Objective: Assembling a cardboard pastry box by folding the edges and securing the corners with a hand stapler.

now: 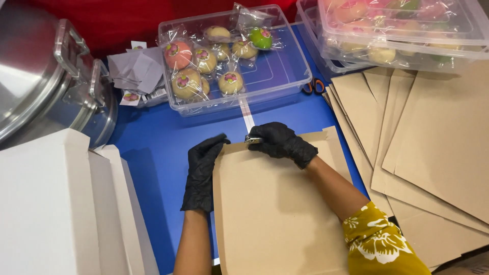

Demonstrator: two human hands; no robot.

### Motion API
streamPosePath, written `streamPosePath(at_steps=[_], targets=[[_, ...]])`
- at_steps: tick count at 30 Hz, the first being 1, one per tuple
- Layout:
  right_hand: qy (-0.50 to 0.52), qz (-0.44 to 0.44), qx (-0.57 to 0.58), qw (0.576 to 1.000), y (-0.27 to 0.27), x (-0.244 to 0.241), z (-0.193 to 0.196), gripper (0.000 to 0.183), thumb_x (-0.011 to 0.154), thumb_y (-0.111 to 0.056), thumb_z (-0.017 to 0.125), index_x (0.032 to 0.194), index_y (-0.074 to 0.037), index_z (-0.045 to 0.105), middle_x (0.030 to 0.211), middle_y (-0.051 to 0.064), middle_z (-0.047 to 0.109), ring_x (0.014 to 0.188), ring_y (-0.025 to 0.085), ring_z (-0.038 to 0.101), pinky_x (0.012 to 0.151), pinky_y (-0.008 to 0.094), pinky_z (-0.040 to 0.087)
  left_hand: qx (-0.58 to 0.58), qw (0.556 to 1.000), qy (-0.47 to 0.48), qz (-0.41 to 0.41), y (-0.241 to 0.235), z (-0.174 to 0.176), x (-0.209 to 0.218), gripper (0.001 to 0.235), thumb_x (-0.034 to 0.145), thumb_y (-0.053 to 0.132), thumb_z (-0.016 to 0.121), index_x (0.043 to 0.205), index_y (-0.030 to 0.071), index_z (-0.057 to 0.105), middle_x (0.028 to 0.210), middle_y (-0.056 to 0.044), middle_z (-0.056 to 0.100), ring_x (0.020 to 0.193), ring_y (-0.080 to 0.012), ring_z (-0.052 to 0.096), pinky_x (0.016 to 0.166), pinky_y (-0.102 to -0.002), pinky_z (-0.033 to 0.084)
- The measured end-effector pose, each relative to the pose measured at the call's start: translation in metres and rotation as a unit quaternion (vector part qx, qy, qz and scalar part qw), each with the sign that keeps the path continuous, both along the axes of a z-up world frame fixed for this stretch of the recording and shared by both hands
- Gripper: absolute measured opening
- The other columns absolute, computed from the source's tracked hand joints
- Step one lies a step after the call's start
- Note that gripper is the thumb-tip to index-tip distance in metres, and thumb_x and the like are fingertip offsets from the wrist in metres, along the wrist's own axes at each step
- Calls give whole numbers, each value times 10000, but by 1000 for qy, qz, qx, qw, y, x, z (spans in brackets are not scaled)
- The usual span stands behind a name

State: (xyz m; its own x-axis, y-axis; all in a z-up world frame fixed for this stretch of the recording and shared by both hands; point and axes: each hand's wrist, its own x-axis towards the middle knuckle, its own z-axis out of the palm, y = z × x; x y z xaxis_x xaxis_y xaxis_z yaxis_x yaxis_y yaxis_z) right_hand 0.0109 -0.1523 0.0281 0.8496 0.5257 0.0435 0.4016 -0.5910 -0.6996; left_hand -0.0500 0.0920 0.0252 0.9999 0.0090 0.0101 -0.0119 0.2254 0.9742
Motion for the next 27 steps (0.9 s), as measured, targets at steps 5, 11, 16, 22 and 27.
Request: streamPosePath(at_steps=[5,11,16,22,27], targets=[[-29,20,-18,999,13,4,-1,226,872,-335,809,1027,-205,708,834,64,751,854,306,745,805,428,590,-21,1000,-13,8,1,-33,18,527,849,-21,767,1356,86,676,954,-130,783,947,-185,724,911,-340,588],[-78,79,25,994,32,17,-41,232,896,-260,784,1086,-166,690,880,81,732,870,329,736,806,436,595,-4,1000,-11,14,3,-59,25,511,802,-80,791,1288,59,718,978,-123,782,945,-144,714,909,-334,598],[-47,92,71,992,43,17,-25,288,858,-295,829,1087,-176,701,857,56,714,856,299,733,798,420,593,-32,999,-10,11,3,-48,24,496,791,-84,790,1266,41,720,915,-155,775,923,-197,733,854,-361,625],[-176,136,14,975,48,24,-31,286,865,-212,806,1089,-115,658,846,69,667,834,314,709,799,429,585,-56,998,-28,2,8,-56,30,503,760,-24,842,1244,14,711,914,-169,762,906,-213,741,844,-371,637],[-209,110,12,972,49,20,-30,230,913,-365,761,1044,-200,669,806,4,639,812,262,704,802,384,570,-62,997,31,-26,20,-25,18,363,857,47,769,1213,4,719,1045,-193,764,991,-237,739,889,-383,616]])
